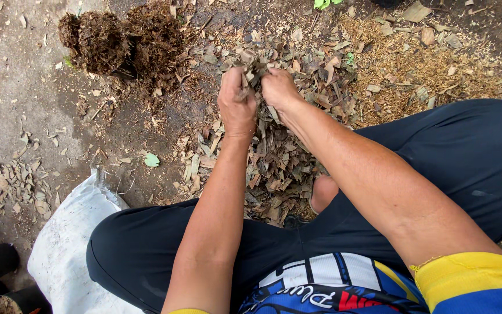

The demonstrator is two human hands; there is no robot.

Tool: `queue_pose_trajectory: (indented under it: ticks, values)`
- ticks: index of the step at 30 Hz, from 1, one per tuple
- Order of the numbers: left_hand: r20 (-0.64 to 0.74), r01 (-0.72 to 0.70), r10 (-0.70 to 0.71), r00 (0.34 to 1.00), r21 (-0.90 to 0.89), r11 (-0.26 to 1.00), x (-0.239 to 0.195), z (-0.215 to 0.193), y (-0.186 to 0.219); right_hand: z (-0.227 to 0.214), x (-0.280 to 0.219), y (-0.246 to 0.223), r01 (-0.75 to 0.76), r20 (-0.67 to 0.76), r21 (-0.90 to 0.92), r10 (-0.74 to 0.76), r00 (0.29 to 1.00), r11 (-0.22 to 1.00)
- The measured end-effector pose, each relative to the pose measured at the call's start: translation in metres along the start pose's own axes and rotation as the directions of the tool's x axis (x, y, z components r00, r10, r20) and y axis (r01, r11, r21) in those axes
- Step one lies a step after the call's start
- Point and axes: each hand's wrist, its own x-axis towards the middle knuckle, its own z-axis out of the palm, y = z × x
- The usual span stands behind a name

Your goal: The person sits on the ground and uses both hands to pull dried leaves and bark from a white sack, then repeatedly sifts and separates the material into piles on the ground. The person continues to gather and sort the dried plant matter by hand throughout the clip.

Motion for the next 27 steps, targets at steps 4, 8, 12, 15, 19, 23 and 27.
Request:
queue_pose_trajectory:
  ticks: [4, 8, 12, 15, 19, 23, 27]
  values:
    - [0.088, 0.239, -0.223, 0.971, -0.428, 0.872, -0.014, 0.005, -0.009, -0.007, 0.009, 0.014, -0.176, -0.023, 0.039, 0.177, 0.984, 0.984]
    - [0.15, 0.277, -0.236, 0.96, -0.624, 0.731, -0.018, 0.009, -0.024, -0.017, -0.008, 0.007, -0.232, -0.089, -0.037, 0.228, 0.97, 0.972]
    - [0.554, 0.785, -0.561, 0.615, -0.359, 0.505, -0.02, 0.01, -0.037, -0.013, -0.025, -0.013, -0.175, -0.15, -0.217, 0.145, 0.978, 0.96]
    - [0.664, 0.781, -0.472, 0.58, -0.288, 0.554, -0.026, 0.013, -0.041, -0.007, -0.032, -0.025, -0.134, -0.094, -0.091, 0.126, 0.988, 0.987]
    - [0.632, 0.835, -0.593, 0.498, -0.167, 0.524, -0.031, 0.013, -0.053, -0.004, -0.033, -0.036, -0.14, 0.033, 0.161, 0.137, 0.99, 0.977]
    - [0.672, 0.788, -0.475, 0.568, -0.28, 0.548, -0.027, 0.007, -0.071, -0.013, -0.04, -0.048, 0.171, 0.021, -0.299, -0.173, 0.985, 0.939]
    - [0.615, 0.735, -0.515, 0.597, -0.164, 0.657, -0.02, 0.003, -0.069, -0.018, -0.052, -0.06, 0.35, 0.07, -0.492, -0.364, 0.929, 0.797]
